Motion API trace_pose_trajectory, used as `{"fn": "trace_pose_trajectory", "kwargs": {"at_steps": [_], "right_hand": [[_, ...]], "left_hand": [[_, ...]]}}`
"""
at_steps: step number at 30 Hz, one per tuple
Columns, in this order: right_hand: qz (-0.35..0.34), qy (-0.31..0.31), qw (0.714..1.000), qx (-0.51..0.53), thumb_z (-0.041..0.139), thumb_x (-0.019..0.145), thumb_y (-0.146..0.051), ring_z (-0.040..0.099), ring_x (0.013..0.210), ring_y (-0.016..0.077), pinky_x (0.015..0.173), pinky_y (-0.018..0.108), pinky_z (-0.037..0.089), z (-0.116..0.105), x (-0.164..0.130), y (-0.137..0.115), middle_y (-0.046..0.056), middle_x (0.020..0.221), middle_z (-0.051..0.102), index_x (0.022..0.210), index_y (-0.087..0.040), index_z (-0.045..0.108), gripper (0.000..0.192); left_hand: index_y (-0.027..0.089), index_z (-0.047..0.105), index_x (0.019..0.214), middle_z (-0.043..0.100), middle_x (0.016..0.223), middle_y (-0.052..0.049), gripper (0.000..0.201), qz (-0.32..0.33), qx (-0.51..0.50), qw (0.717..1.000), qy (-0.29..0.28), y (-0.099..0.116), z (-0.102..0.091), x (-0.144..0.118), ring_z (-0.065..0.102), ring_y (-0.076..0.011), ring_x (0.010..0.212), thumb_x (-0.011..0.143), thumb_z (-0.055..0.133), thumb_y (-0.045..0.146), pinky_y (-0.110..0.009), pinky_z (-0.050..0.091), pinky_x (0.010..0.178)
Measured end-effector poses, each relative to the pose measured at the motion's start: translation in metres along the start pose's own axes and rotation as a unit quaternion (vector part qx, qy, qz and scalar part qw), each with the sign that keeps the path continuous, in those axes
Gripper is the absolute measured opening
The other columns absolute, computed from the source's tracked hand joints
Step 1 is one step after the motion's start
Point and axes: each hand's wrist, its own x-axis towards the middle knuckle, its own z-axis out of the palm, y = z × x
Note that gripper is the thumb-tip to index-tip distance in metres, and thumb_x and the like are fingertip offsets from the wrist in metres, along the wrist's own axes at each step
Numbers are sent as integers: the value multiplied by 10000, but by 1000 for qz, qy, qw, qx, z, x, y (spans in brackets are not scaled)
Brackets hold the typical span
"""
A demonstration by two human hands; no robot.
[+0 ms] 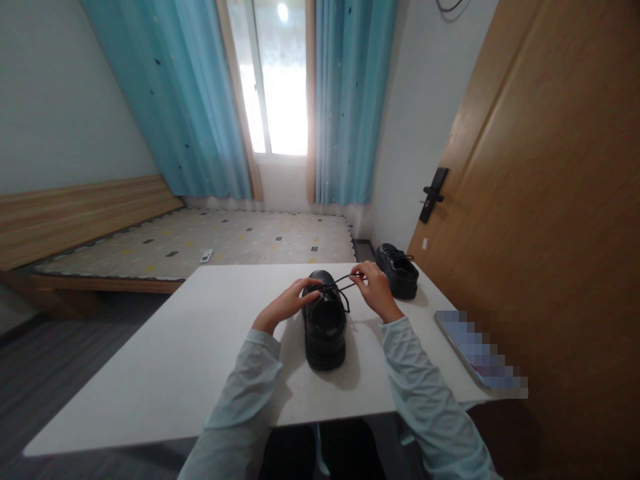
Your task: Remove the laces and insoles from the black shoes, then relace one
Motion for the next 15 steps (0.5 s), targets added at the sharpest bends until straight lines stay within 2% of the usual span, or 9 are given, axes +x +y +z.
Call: {"fn": "trace_pose_trajectory", "kwargs": {"at_steps": [9,15], "right_hand": [[-22,-2,996,-86,547,863,-208,483,843,238,750,351,387,-2,-1,5,69,824,541,844,-204,608,64],[-21,7,988,-152,580,852,-237,488,889,261,756,369,344,-5,-2,1,89,880,600,873,-200,626,63]], "left_hand": [[219,571,1174,584,1227,-77,391,4,-1,1000,-1,-1,0,0,499,-238,1182,858,504,438,-433,355,1051],[214,585,1154,599,1211,-74,345,2,-8,1000,5,1,-1,0,513,-227,1166,868,487,379,-425,370,1045]]}}
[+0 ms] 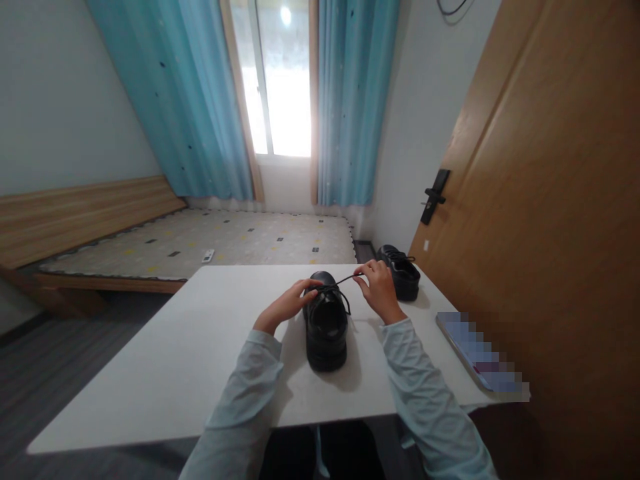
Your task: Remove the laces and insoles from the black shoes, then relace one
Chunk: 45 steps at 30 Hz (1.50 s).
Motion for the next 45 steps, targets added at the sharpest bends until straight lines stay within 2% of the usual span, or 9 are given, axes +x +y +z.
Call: {"fn": "trace_pose_trajectory", "kwargs": {"at_steps": [7,11,16,21,24,28,39,45], "right_hand": [[14,-77,996,44,628,822,-280,573,842,222,768,347,330,2,-3,-6,50,845,680,896,-197,631,111],[10,-70,994,78,639,810,-352,567,920,247,814,369,369,3,-3,-9,73,908,682,951,-203,647,205],[-11,-59,976,211,666,783,-403,555,1040,236,930,381,408,1,-1,-14,84,1058,657,1042,-204,629,329],[-16,-164,940,299,723,695,-472,515,1184,240,1035,414,375,3,-4,-18,105,1255,570,1191,-201,560,588],[-16,-228,927,298,734,664,-499,452,1266,264,1081,437,334,9,-7,-18,142,1354,489,1294,-181,480,750],[-4,-274,919,284,726,668,-503,411,1303,291,1103,470,302,15,-10,-18,172,1386,451,1351,-162,418,823],[5,-288,911,296,722,680,-490,404,1303,298,1103,482,297,16,-10,-19,183,1390,434,1371,-147,382,844],[5,-286,911,298,724,679,-485,417,1292,296,1098,486,303,17,-10,-18,177,1383,443,1365,-155,388,833]], "left_hand": [[219,601,1108,621,1179,-61,291,8,-6,1000,10,-4,-1,1,532,-212,1145,868,463,306,-418,375,1043],[197,604,1067,640,1142,-76,265,-15,-29,999,32,-5,-1,2,572,-214,1095,849,485,291,-424,410,1012],[171,611,982,655,1084,-91,255,-45,-69,994,76,2,-3,1,625,-228,1002,797,581,344,-405,478,926],[177,658,815,678,941,-65,224,-57,-24,993,99,13,-7,-1,626,-228,940,737,648,387,-388,486,884],[186,687,782,665,895,-60,245,-54,3,994,98,15,-8,-2,617,-223,903,709,667,419,-366,494,832],[199,710,780,659,888,-58,254,-47,24,994,95,13,-7,-2,610,-222,894,698,672,436,-339,487,789],[187,710,759,640,868,-63,285,-50,28,994,93,11,-6,0,604,-218,850,719,645,462,-332,477,747],[169,656,766,643,831,-58,270,-32,-6,995,92,10,-3,2,600,-199,819,749,607,434,-318,485,722]]}}
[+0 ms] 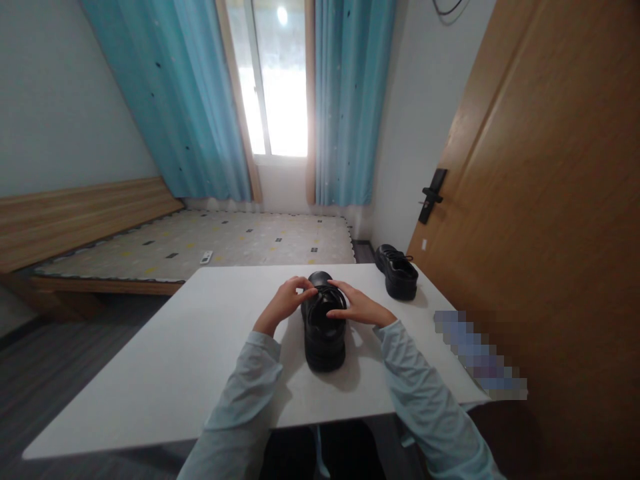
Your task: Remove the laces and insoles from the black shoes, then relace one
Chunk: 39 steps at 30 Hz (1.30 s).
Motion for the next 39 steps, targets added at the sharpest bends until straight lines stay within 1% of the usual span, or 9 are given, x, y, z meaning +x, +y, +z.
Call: {"fn": "trace_pose_trajectory", "kwargs": {"at_steps": [4,7,11,18,21,25,28,32,39], "right_hand": [[1,2,1000,0,720,682,-489,421,1289,294,1096,481,309,-1,0,-1,172,1378,448,1364,-156,389,828],[0,-1,1000,1,717,687,-482,421,1287,289,1097,472,311,-1,0,-3,177,1374,450,1362,-142,388,824],[-2,1,1000,3,718,685,-483,431,1279,289,1092,479,315,-1,0,-3,166,1368,457,1361,-166,389,816],[-5,5,1000,6,724,680,-482,435,1272,287,1085,473,324,0,1,-2,164,1359,464,1357,-165,397,816],[-7,4,1000,6,721,687,-475,444,1262,281,1080,472,329,0,1,-2,158,1352,469,1353,-171,400,800],[-2,3,1000,7,720,688,-468,455,1251,278,1074,468,336,-1,0,-2,161,1353,468,1352,-171,393,797],[4,2,1000,6,723,687,-459,448,1258,282,1077,469,329,-1,0,-2,165,1357,463,1351,-169,391,798],[2,-1,1000,7,720,691,-455,445,1259,280,1076,467,328,-1,0,-2,161,1362,456,1350,-174,389,790],[-5,4,1000,3,719,691,-462,446,1255,283,1077,465,327,-1,1,-2,173,1349,465,1342,-153,398,789]], "left_hand": [[170,618,755,650,793,-46,267,1,-4,1000,2,3,2,0,600,-188,779,774,568,432,-310,479,703],[177,599,770,646,764,-34,261,3,7,1000,17,5,3,0,596,-183,746,798,533,427,-306,467,693],[182,580,783,644,761,-32,228,4,13,999,29,8,4,0,592,-183,739,810,514,398,-309,453,700],[184,546,782,631,726,-13,217,9,-27,1000,11,13,4,0,573,-161,704,829,498,390,-302,453,703],[174,536,808,598,716,-2,192,4,-67,998,-1,13,5,0,555,-147,681,795,536,366,-283,445,658],[168,528,826,545,717,20,172,-7,-88,996,-7,14,5,-1,522,-129,676,688,601,239,-246,410,608],[171,509,792,535,748,17,151,-13,-89,996,5,16,4,-2,516,-127,715,654,571,171,-235,406,611],[173,497,754,526,742,17,121,-14,-84,996,11,16,4,-1,508,-127,718,650,559,170,-235,407,611],[183,500,733,558,744,12,84,-14,-74,994,79,7,4,2,563,-144,731,662,536,159,-274,444,655]]}}
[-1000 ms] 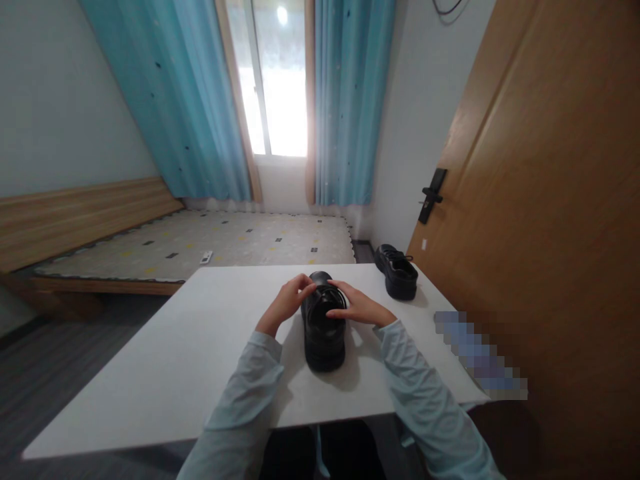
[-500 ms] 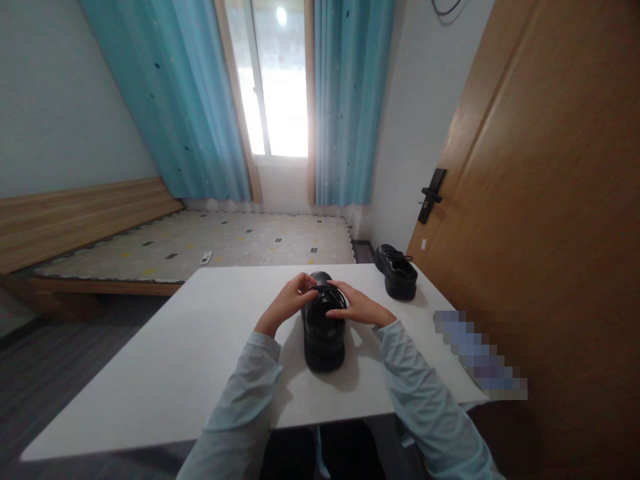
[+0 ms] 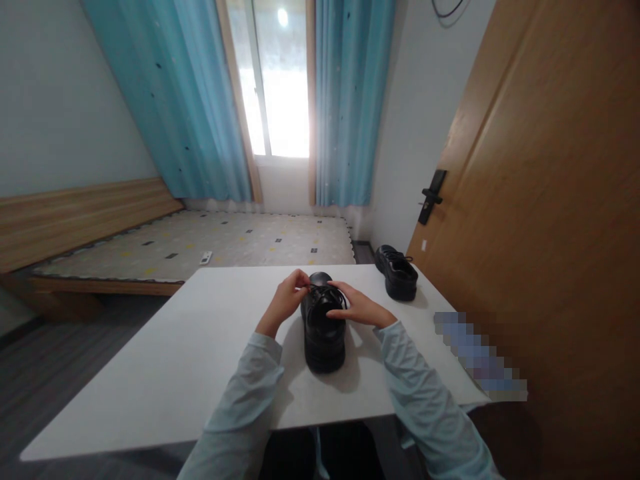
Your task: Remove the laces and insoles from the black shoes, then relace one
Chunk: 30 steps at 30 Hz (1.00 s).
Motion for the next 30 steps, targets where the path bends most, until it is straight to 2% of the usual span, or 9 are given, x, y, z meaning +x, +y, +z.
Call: {"fn": "trace_pose_trajectory", "kwargs": {"at_steps": [5,12,15,21,25,30], "right_hand": [[2,2,1000,-3,716,693,-469,441,1264,284,1079,473,325,0,-1,1,165,1354,463,1342,-165,401,783],[4,1,1000,-3,714,697,-463,434,1272,286,1082,475,318,0,-1,2,174,1370,450,1342,-162,401,778],[3,2,1000,-1,713,698,-463,438,1270,286,1081,483,317,0,-2,2,166,1369,454,1342,-178,403,769],[3,3,1000,-2,711,697,-470,434,1273,288,1082,482,316,0,-2,5,164,1376,447,1345,-179,401,775],[6,2,1000,-5,713,695,-468,431,1276,288,1083,475,317,1,-3,5,171,1374,447,1345,-168,401,781],[3,4,1000,-1,716,696,-452,441,1268,286,1077,484,322,1,-3,5,161,1370,454,1344,-188,403,767]], "left_hand": [[178,483,754,555,743,21,95,-15,-54,998,17,0,0,0,615,-135,680,669,492,137,-263,448,619],[176,508,743,527,672,29,78,-14,-41,999,16,6,-3,0,489,-92,577,665,505,167,-213,405,539],[173,518,749,548,700,18,83,-20,-41,999,5,11,-5,-3,488,-90,587,667,509,170,-206,407,534],[157,601,791,619,833,-32,162,-5,-29,999,-42,13,-9,-7,567,-136,731,658,638,240,-260,468,641],[163,642,831,648,810,-45,255,-21,-4,996,-82,7,-13,-7,601,-171,786,621,722,283,-292,480,689],[181,649,853,701,766,-49,259,-45,24,993,-103,1,-17,-7,640,-186,737,643,716,316,-304,478,678]]}}
